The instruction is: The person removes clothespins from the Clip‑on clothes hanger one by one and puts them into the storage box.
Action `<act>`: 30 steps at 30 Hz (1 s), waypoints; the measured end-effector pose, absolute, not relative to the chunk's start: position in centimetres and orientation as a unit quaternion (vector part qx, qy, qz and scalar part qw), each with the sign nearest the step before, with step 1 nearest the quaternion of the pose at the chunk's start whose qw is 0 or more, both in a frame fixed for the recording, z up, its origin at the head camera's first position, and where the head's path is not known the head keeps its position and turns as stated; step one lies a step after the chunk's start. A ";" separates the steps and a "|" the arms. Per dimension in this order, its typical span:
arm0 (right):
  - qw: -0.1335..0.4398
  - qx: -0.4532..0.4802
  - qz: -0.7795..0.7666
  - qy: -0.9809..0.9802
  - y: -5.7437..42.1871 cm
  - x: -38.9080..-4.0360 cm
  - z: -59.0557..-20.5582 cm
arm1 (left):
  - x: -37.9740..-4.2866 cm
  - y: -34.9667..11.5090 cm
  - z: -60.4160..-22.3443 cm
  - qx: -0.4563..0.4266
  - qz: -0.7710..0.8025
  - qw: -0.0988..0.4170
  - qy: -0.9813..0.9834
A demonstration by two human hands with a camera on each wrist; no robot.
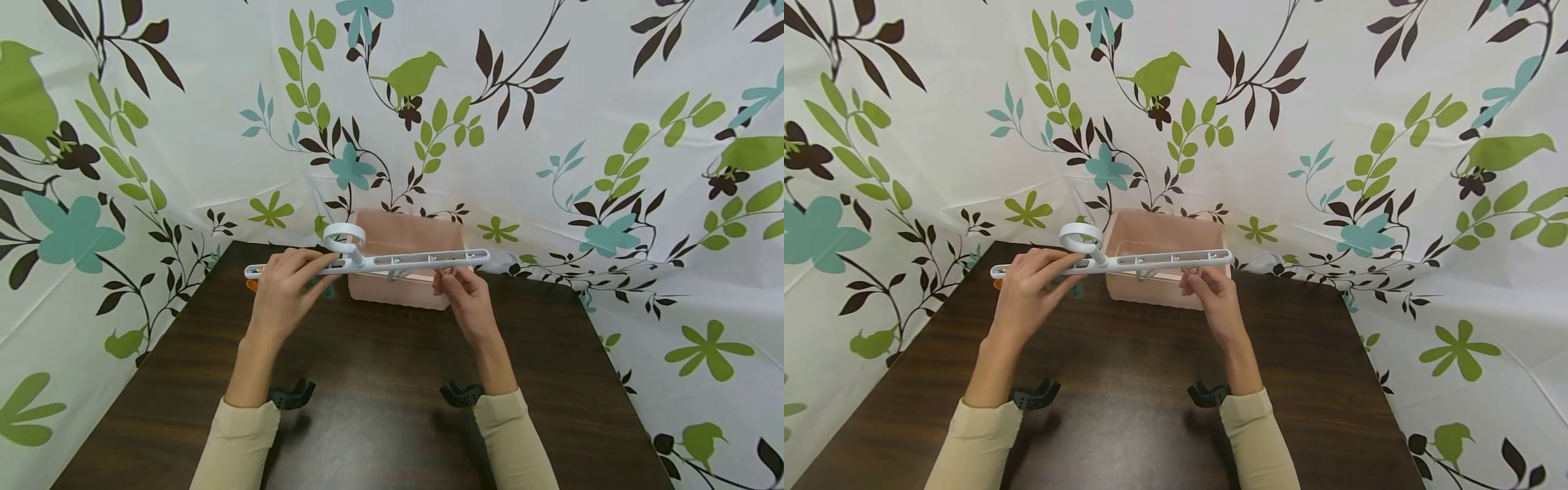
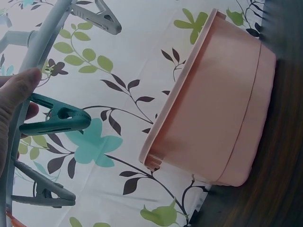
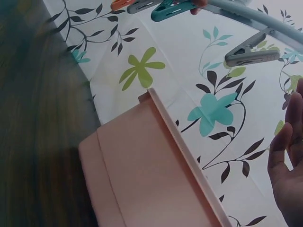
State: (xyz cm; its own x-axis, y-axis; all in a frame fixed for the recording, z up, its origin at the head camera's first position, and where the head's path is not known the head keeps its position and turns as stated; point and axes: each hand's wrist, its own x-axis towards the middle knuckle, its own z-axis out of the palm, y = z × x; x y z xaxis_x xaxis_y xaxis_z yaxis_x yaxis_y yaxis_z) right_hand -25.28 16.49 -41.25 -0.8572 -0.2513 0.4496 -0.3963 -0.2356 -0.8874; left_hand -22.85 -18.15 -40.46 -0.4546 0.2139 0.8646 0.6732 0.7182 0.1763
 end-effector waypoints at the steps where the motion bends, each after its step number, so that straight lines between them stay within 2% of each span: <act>1: 0.049 0.262 0.743 -0.614 16.4 -25.2 -41.2 | -22.8 -18.2 -40.5 -0.273 -0.256 0.446 -0.813; 17: 0.031 0.287 0.780 -0.555 16.1 -25.1 -41.1 | -23.0 -18.1 -40.5 -0.286 -0.274 0.449 -0.801; 30: -0.052 0.366 0.788 -0.491 17.3 -25.9 -41.3 | -22.8 -18.1 -40.5 -0.297 -0.285 0.441 -0.798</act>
State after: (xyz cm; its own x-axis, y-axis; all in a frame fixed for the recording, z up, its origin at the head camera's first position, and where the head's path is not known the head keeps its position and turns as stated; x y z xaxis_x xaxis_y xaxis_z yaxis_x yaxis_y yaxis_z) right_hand -25.87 17.33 -41.28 -0.7260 -0.4423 0.5267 -0.2778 -0.5119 -0.8129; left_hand -22.82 -18.10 -40.49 -0.4347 0.2219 0.8728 0.7244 0.6619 0.1925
